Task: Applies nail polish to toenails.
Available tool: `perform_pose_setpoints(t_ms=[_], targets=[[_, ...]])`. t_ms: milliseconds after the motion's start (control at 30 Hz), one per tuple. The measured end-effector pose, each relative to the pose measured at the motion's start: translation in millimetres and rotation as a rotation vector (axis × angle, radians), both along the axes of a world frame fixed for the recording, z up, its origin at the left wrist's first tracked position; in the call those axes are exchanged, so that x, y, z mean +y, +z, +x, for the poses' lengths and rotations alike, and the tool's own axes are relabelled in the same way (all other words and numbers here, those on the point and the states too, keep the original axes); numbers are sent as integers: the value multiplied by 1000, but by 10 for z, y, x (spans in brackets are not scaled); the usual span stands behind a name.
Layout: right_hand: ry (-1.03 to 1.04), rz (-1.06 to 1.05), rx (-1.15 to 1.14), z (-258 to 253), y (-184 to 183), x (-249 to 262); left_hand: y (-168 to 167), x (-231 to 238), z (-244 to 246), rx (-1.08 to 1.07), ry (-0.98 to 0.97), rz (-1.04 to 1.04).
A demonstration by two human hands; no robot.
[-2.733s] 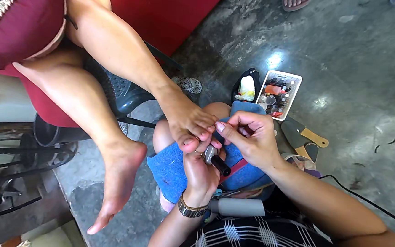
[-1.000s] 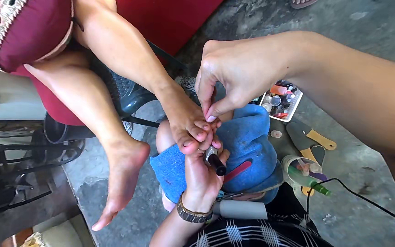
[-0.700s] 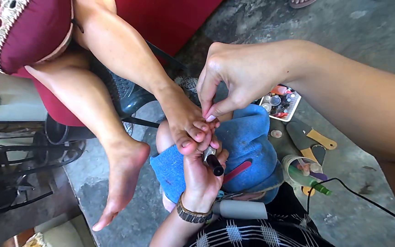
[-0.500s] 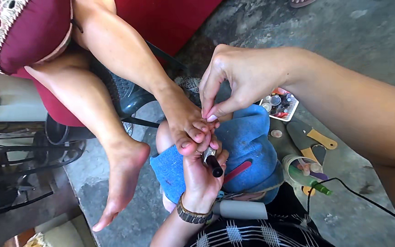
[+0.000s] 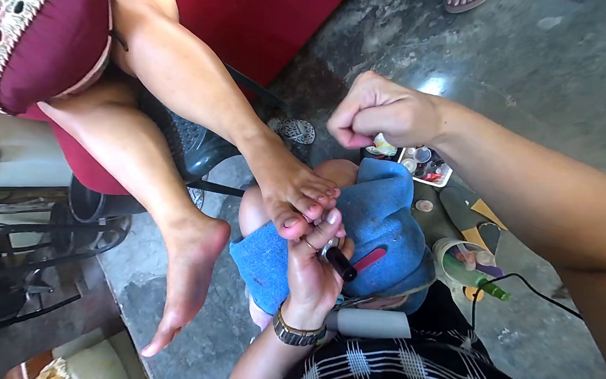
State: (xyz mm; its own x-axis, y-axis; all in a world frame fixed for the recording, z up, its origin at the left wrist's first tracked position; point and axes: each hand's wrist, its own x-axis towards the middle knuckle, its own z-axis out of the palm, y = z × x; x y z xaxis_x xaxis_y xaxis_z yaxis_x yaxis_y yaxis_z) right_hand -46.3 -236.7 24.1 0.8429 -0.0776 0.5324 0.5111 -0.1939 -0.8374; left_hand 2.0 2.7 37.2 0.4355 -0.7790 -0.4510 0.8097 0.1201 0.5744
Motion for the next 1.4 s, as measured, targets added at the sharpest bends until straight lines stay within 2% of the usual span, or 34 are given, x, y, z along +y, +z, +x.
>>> perform_pose_setpoints(t_ms=[133, 233, 367, 767, 1233, 1333, 1400], targets=[[107, -67, -14, -46, -176, -44, -21, -34, -18, -119, -20, 149], [171, -60, 11, -58, -231, -33, -35, -54, -17, -113, -8, 124], [153, -34, 1, -41, -231, -5, -14, -85, -14, -63, 10, 130], [60, -140, -7, -46, -154, 29, 3, -90, 23, 108, 14, 43], [-101, -582, -17, -95, 205, 86, 17, -138, 9, 34, 31, 78], [-180, -533, -48, -166, 216, 45, 25, -136, 1, 4, 28, 104], [-241, -381, -111, -259, 192, 12, 33, -122, -6, -36, 13, 132]])
